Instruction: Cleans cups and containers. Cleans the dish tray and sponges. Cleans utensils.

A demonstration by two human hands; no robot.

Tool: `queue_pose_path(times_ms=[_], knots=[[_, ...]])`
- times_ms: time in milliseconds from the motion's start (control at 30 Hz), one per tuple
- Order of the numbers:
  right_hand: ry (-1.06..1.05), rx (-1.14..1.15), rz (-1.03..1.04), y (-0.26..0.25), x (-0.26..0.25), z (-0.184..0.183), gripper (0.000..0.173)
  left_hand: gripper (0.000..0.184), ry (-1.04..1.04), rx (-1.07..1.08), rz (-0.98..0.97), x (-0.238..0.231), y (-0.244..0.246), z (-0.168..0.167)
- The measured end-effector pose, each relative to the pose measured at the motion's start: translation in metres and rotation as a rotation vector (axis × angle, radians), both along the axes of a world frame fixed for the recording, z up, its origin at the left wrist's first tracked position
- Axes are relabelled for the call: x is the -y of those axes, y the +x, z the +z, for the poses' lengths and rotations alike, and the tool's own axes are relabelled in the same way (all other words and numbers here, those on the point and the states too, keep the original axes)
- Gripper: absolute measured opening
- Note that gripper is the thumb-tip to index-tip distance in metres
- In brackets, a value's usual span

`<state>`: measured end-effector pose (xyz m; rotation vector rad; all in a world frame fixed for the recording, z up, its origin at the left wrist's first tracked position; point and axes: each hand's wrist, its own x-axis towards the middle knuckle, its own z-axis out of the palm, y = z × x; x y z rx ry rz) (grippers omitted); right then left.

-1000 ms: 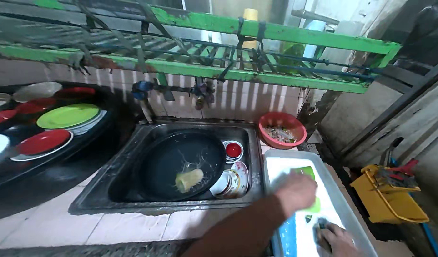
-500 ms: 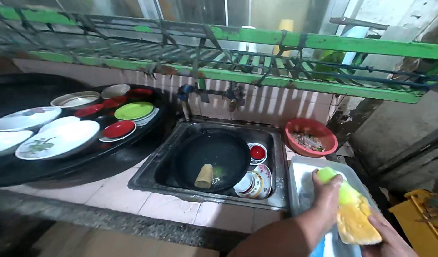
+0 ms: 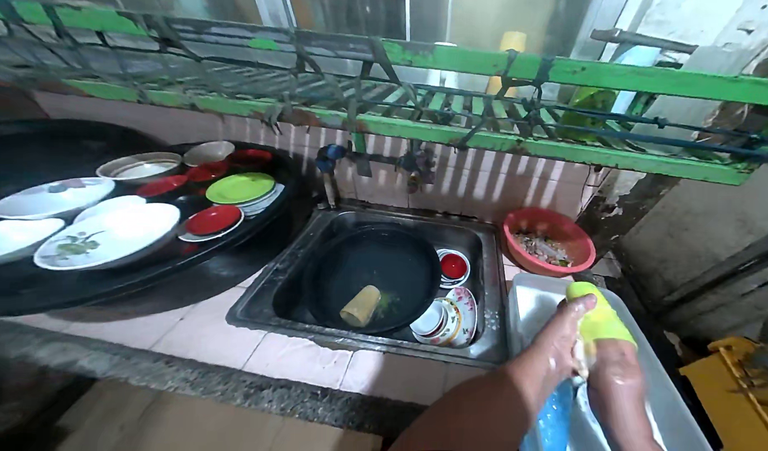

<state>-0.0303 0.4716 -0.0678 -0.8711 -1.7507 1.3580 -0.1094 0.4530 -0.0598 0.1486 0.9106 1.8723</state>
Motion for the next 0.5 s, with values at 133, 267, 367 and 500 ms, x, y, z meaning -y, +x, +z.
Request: queue_pose_path(times_ms=[133, 267, 367, 500], knots=[[0.640, 0.410, 0.226, 0.028, -0.039, -0.049, 0.048, 0.083, -0.200, -0.084, 0.139, -0.010, 0.028, -0.008], [-0.265, 0.069, -0.073, 0.009, -0.009, -0.002, 0.021, 0.069, -0.142, -0.017, 0.050, -0.004, 0.014, -0.010], [-0.045, 0.077, -0.028, 0.005, -0.007, -0.006, 0.034, 0.058, -0.077, -0.039, -0.013, -0.002, 0.006, 0.001], [0.629, 0.446, 0.189, 0.033, -0.036, -0.042, 0.044, 0.075, -0.212, -0.074, 0.130, -0.011, 0.029, -0.002]])
